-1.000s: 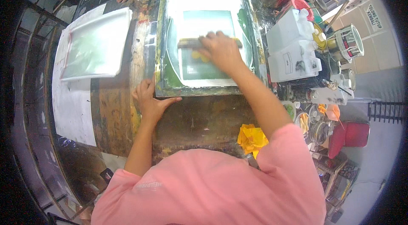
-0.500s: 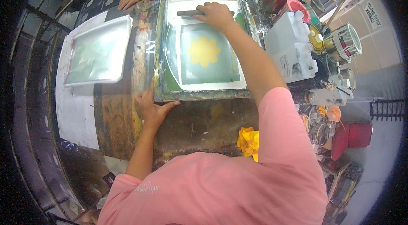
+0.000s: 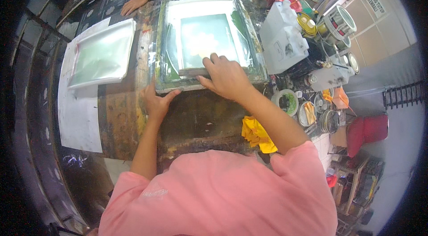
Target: The person performs screen printing by repeatedly pulling a squeegee across a screen to transfer green ink onto a substrate. They periodically lift the screen to reveal a flower-shaped print, then reposition the screen and continue printing.
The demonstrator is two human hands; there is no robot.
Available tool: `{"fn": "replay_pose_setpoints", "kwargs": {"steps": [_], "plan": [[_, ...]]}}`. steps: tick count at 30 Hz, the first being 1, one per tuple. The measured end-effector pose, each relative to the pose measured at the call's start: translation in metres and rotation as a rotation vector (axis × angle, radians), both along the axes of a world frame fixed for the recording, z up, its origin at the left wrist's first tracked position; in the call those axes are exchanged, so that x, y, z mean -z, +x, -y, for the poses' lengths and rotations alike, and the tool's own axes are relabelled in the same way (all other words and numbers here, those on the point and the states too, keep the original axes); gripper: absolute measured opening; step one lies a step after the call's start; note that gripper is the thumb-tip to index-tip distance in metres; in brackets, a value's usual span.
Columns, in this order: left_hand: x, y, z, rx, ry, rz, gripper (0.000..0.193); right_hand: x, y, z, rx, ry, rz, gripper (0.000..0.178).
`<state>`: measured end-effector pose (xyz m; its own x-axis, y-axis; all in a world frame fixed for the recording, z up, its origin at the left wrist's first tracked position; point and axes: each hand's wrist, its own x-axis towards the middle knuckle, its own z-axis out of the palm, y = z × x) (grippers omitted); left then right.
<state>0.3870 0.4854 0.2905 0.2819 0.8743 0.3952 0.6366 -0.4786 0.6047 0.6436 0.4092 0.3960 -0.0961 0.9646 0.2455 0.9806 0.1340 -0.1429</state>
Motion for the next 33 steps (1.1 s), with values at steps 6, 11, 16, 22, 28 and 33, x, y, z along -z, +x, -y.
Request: {"fn": "replay_pose_setpoints", "kwargs": {"steps": [6,11,16,22,28,33], "plan": [[-0.102,0.049,-0.018,0.111,-0.182,0.766,0.085,-0.068,0.008,-0.026,0.045,0.439,0.169,0.032],[-0.111,0.052,-0.036,0.064,0.042,0.545,0.075,-0.113,0.024,-0.075,0.039,0.675,0.186,0.036],[-0.021,0.006,-0.022,-0.185,0.001,-0.350,0.063,-0.154,0.026,-0.088,0.038,0.588,0.049,0.044],[0.001,0.016,-0.016,-0.162,-0.013,-0.351,0.041,-0.167,0.036,-0.102,0.065,0.544,0.024,0.048],[-0.034,0.047,-0.030,-0.058,-0.001,-0.087,0.025,-0.167,0.038,-0.103,0.047,0.600,0.012,0.050],[-0.088,0.089,-0.067,0.106,0.219,0.129,0.028,-0.171,0.041,-0.108,0.032,0.609,0.030,0.049]]}}
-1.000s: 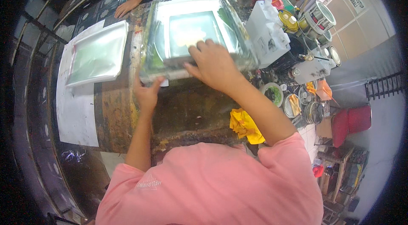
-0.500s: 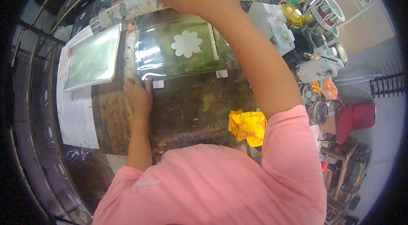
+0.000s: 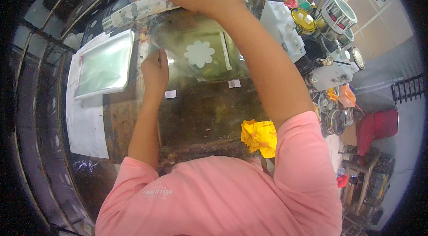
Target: The person performs screen printing by repeatedly pulling a squeegee across a screen to transfer green ink onto a substrate. They periodically lift the screen to reveal a flower-shaped print, then reposition the screen and continue printing.
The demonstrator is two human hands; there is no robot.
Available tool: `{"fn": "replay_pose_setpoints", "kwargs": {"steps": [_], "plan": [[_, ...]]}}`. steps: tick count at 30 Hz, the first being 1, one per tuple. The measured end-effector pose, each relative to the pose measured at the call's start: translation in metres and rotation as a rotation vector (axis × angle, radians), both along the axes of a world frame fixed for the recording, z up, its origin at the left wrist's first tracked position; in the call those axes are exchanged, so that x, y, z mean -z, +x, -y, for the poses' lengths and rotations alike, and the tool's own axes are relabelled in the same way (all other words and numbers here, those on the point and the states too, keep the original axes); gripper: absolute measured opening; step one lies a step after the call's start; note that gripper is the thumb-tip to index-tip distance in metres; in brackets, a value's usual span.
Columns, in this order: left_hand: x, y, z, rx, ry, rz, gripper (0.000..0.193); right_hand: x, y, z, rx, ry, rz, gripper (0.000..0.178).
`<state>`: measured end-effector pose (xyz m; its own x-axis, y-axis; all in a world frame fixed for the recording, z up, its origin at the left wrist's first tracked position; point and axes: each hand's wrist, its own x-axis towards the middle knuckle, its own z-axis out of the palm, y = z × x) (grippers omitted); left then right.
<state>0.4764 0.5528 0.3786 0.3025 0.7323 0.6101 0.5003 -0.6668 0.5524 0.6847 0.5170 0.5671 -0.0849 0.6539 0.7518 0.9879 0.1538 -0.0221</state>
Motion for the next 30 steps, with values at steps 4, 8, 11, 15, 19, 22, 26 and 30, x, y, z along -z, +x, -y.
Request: {"fn": "replay_pose_setpoints", "kwargs": {"steps": [4,8,11,15,19,22,26,30], "plan": [[-0.037,-0.005,-0.030,-0.102,-0.075,-0.096,0.026,-0.004,0.001,-0.007,0.009,-0.015,0.000,0.049],[-0.025,-0.072,-0.068,-0.207,-0.091,-0.094,0.032,-0.004,0.002,-0.005,0.029,-0.008,0.019,0.048],[-0.019,-0.134,-0.096,-0.278,-0.283,0.053,0.037,-0.004,-0.005,0.000,0.027,-0.036,-0.017,0.045],[-0.022,-0.200,-0.137,-0.414,-0.287,-0.035,0.034,0.003,-0.002,-0.005,0.071,-0.014,0.013,0.043],[0.000,-0.280,-0.192,-0.535,-0.168,-0.206,0.036,0.003,0.000,-0.009,0.024,0.112,0.050,0.043],[0.014,-0.308,-0.196,-0.679,-0.182,-0.243,0.045,-0.008,-0.006,-0.005,0.004,-0.082,0.006,0.043],[0.040,-0.275,-0.146,-0.803,0.175,-0.297,0.073,0.001,-0.001,-0.003,0.033,-0.023,0.043,0.044],[0.050,-0.232,-0.070,-0.432,0.014,-0.622,0.063,0.004,-0.001,-0.001,0.063,-0.055,0.038,0.046]]}}
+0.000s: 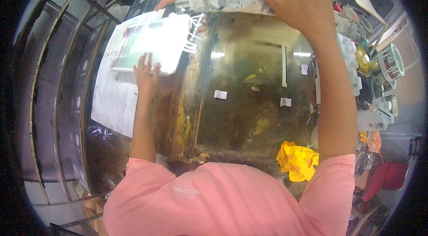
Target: The person performs screen printing by repeatedly pulling a squeegee across a screen to transfer green ink onto a substrate. They periodically lift the screen to reveal a flower-shaped print, then reposition the screen and continue printing.
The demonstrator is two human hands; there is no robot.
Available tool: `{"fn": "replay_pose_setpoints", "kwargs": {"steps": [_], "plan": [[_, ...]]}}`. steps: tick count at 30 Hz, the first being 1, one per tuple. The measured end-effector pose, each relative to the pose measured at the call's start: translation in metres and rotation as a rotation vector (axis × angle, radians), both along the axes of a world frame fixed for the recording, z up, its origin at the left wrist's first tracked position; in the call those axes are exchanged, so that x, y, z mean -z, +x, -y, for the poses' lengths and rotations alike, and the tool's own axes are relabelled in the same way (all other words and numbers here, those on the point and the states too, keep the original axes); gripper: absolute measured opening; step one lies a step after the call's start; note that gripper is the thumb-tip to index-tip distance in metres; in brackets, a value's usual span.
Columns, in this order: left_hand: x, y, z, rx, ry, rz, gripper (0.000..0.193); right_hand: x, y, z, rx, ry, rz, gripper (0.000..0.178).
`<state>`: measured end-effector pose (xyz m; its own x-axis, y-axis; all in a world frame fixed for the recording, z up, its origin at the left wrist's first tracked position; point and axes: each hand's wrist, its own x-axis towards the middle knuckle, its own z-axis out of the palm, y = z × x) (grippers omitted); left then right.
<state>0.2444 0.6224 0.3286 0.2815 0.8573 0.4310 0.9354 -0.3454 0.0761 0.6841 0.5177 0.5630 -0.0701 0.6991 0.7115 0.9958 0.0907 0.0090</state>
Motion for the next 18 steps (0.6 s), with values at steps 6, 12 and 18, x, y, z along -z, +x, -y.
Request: {"fn": "replay_pose_setpoints", "kwargs": {"steps": [6,12,18], "plan": [[0.002,0.015,0.010,-0.062,-0.131,-0.041,0.057,0.002,0.003,-0.003,-0.004,0.024,0.008,0.045],[-0.031,-0.014,-0.024,-0.104,-0.185,0.314,0.054,0.012,-0.008,0.005,0.018,0.001,0.012,0.047],[-0.089,0.069,0.014,0.232,-0.121,0.054,0.049,0.009,-0.003,0.002,0.008,0.064,0.017,0.051]]}}
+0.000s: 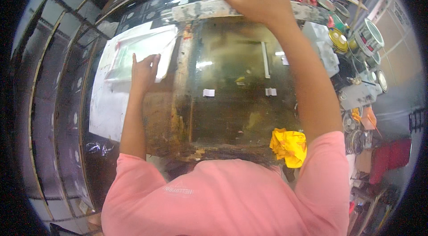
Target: The person performs screen printing by repeatedly pulling a squeegee across a screen to transfer green ink onto a substrate. They periodically lift the screen to reveal a flower-shaped print, then reposition the screen and continue printing.
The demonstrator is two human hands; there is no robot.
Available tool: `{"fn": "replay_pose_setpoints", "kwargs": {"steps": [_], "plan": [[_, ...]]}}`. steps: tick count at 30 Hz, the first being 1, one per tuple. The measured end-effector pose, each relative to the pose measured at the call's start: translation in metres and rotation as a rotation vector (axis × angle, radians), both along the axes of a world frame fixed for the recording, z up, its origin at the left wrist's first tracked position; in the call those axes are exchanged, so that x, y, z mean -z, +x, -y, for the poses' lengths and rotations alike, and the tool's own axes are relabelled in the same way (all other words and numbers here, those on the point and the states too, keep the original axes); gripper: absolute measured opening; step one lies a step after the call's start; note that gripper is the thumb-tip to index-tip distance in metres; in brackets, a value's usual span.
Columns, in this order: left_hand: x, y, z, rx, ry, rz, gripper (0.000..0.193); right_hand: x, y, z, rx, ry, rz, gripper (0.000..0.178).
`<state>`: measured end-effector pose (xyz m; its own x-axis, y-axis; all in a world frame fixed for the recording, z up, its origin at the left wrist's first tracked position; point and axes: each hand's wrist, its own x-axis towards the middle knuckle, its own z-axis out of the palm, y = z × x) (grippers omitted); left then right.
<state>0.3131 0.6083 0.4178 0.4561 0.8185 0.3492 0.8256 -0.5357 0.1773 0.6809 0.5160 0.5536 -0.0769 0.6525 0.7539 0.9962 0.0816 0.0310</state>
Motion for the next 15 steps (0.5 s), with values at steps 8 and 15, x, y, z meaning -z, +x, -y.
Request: {"fn": "replay_pose_setpoints", "kwargs": {"steps": [8,15], "plan": [[0.070,0.156,0.088,0.366,-0.307,-0.115,0.082,-0.008,0.003,-0.003,-0.088,0.020,-0.051,0.046],[0.125,0.226,0.121,0.552,-0.183,-0.101,0.120,-0.012,0.003,-0.002,-0.107,-0.018,-0.091,0.045]]}}
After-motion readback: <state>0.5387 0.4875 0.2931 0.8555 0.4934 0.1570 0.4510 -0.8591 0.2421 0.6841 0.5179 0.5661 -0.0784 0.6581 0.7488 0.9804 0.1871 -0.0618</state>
